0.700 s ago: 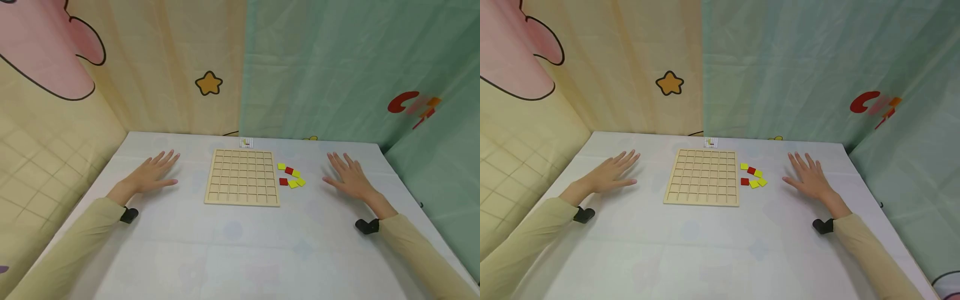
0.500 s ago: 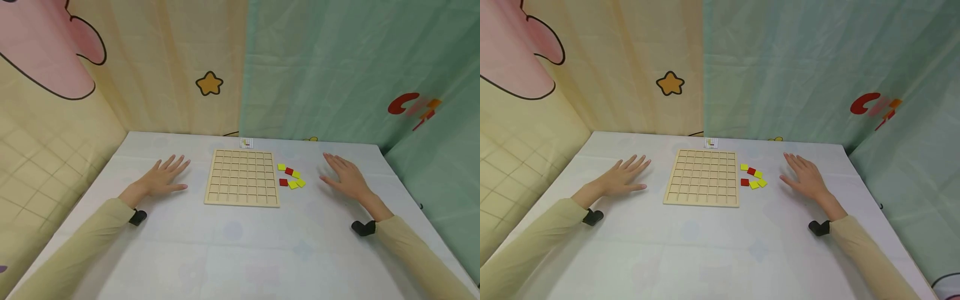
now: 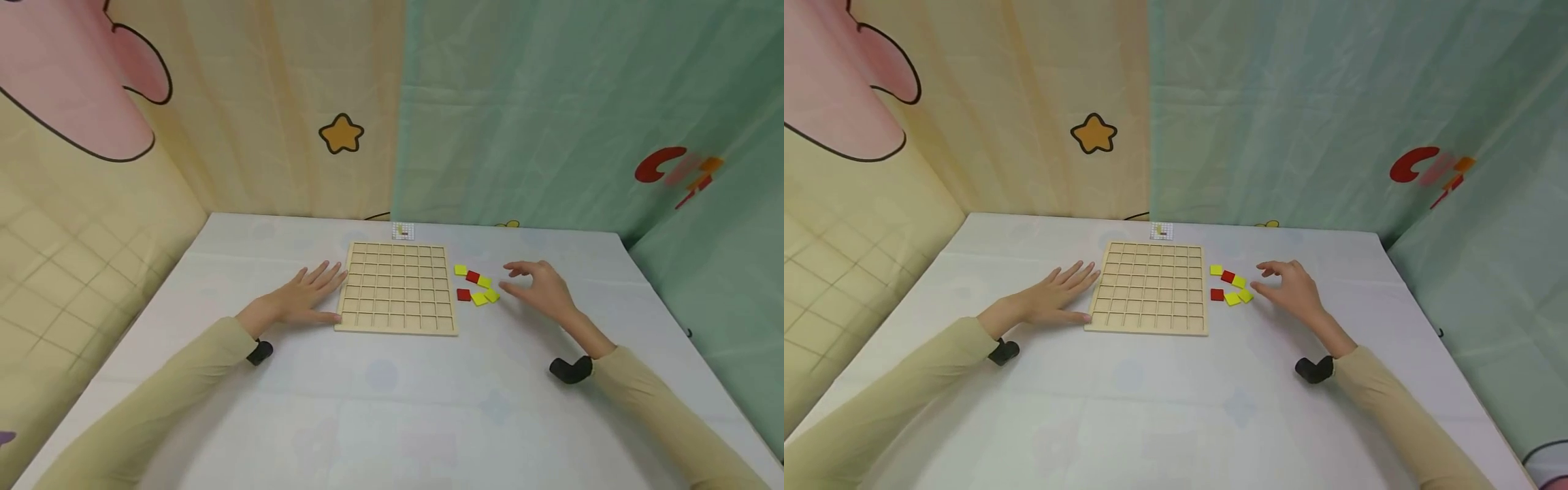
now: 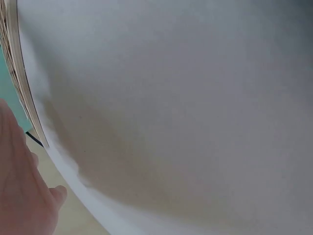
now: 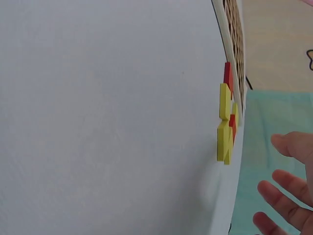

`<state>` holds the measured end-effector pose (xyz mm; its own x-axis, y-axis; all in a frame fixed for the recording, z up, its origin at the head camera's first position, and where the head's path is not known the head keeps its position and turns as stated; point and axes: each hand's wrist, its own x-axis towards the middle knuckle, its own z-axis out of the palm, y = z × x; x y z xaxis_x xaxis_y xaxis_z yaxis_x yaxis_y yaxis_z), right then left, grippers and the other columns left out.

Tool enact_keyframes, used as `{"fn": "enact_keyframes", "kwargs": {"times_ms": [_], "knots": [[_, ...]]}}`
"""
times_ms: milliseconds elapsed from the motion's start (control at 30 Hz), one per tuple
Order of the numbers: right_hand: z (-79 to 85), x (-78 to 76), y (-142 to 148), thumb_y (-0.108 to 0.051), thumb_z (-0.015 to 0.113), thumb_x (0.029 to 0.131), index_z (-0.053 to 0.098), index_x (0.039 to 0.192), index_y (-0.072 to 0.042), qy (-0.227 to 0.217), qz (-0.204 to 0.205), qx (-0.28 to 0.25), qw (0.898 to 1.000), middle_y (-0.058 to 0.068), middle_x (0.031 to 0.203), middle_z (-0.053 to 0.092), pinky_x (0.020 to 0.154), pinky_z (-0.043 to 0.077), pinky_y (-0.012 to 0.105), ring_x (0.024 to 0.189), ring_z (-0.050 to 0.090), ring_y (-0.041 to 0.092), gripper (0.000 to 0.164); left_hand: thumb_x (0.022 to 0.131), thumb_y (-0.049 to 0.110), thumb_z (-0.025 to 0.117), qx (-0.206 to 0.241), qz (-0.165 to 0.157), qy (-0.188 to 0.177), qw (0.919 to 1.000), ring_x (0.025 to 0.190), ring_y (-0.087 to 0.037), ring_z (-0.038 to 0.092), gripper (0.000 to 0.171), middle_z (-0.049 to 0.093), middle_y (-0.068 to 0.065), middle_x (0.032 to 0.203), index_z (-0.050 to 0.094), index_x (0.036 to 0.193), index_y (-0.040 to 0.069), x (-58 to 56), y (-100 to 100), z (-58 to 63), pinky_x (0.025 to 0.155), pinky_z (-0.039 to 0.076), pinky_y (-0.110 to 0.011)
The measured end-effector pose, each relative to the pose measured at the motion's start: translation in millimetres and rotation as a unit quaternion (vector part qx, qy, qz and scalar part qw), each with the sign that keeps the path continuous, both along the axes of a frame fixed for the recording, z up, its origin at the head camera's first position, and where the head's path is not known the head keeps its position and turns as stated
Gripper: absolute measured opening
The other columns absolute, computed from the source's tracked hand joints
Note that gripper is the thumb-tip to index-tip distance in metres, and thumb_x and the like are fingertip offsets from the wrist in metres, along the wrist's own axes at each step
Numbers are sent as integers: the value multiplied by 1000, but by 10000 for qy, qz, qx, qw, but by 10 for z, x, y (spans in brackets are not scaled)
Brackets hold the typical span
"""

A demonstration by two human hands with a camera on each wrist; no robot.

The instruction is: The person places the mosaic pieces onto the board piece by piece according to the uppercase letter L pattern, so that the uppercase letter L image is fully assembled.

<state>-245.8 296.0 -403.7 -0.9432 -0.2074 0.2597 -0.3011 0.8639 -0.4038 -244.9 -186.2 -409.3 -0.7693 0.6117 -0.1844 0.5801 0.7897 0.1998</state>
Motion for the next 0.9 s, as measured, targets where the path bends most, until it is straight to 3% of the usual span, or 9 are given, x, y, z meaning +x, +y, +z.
{"fn": "enact_keyframes", "kwargs": {"times_ms": [167,500,900], "knots": [[-55,22,-83,-32,72,85,67,116,-5,-641,-48,-185,9978,15,100,72,77,49,43,99,59,33,42,92,62,48,-160,-9,-218,9996,150,-34,-7,92,-6,-10,163,4,156,13,-8,124,12,116,3,-62],[-154,30,-148,-35,75,81,71,112,-5,-1262,-406,-21,9912,12,96,71,70,43,27,89,57,26,44,89,71,42,-443,-84,-338,9984,151,-30,-6,95,-4,-6,164,2,156,18,-107,178,-66,117,2,-61],[-156,24,-151,-30,75,82,73,108,-3,-1193,-287,68,9924,14,98,73,71,48,31,86,61,25,38,90,68,43,-770,-302,-310,9961,151,-27,-4,93,-5,-7,163,2,156,16,-131,209,8,118,5,-60]]}}
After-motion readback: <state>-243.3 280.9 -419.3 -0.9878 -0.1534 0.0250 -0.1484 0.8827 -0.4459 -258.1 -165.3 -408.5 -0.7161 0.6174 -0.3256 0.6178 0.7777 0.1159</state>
